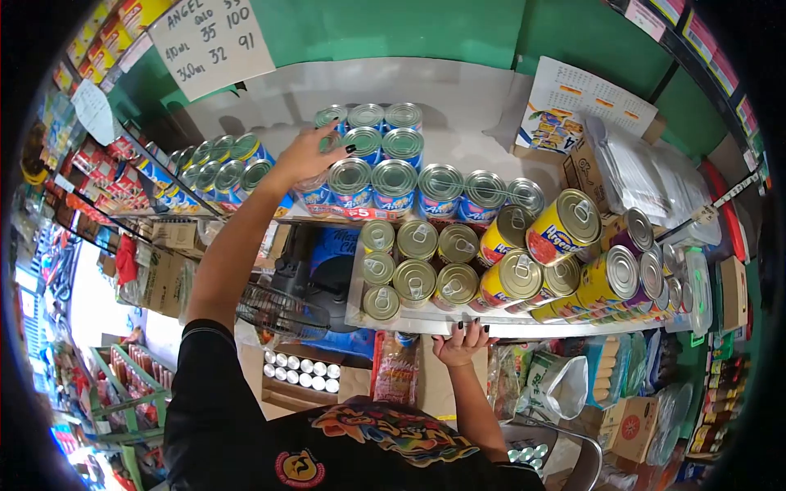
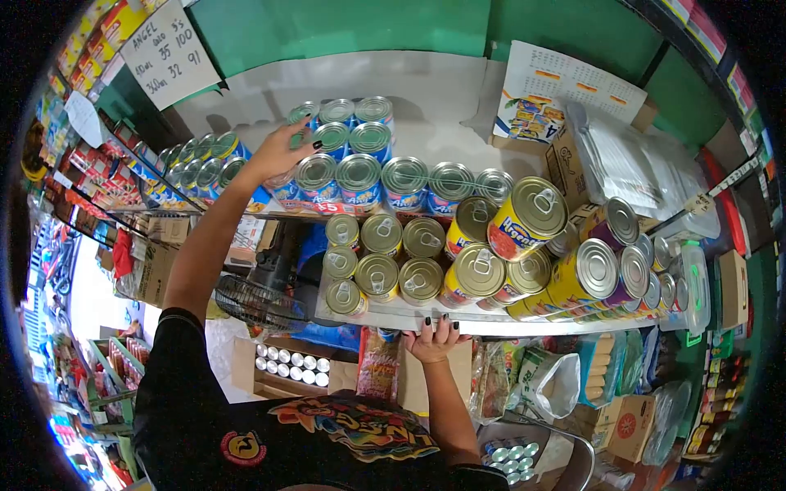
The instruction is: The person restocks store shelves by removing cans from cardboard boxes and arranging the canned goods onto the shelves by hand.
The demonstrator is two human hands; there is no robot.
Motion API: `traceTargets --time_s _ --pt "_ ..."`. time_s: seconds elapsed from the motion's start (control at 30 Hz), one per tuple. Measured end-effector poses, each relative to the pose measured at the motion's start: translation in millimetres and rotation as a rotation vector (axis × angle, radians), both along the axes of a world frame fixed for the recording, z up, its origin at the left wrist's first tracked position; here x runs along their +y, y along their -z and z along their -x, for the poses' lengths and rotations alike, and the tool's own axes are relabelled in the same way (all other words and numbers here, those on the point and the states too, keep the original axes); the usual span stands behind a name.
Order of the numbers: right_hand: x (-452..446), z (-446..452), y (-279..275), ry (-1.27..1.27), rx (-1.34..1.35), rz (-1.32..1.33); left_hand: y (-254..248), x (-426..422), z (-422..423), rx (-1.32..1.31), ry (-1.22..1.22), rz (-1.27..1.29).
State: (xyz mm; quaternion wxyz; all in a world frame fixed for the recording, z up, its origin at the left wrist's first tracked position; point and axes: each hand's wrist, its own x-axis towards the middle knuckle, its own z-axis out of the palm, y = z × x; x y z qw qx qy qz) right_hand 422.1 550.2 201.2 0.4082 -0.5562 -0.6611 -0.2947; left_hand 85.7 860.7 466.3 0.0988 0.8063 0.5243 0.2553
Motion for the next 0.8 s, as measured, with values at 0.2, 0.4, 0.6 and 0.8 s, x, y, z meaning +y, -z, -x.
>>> traceTargets --time_s 0.2,0.4,0.6,0.8 --pt "-1 0 1 -0.008 -0.001 0.023 8 5 2 0.061 -0.072 -0.001" --pt "-2 -1 2 -0.010 -0.008 0.048 13 9 -1 0.050 -0.087 0.005" --pt "0 0 0 0.000 0.020 0.010 -1 -3 -9 0.049 -0.098 0.031" --pt "-1 -6 2 -0.002 -0.037 0.036 3 12 3 -0.172 -0.101 0.106"
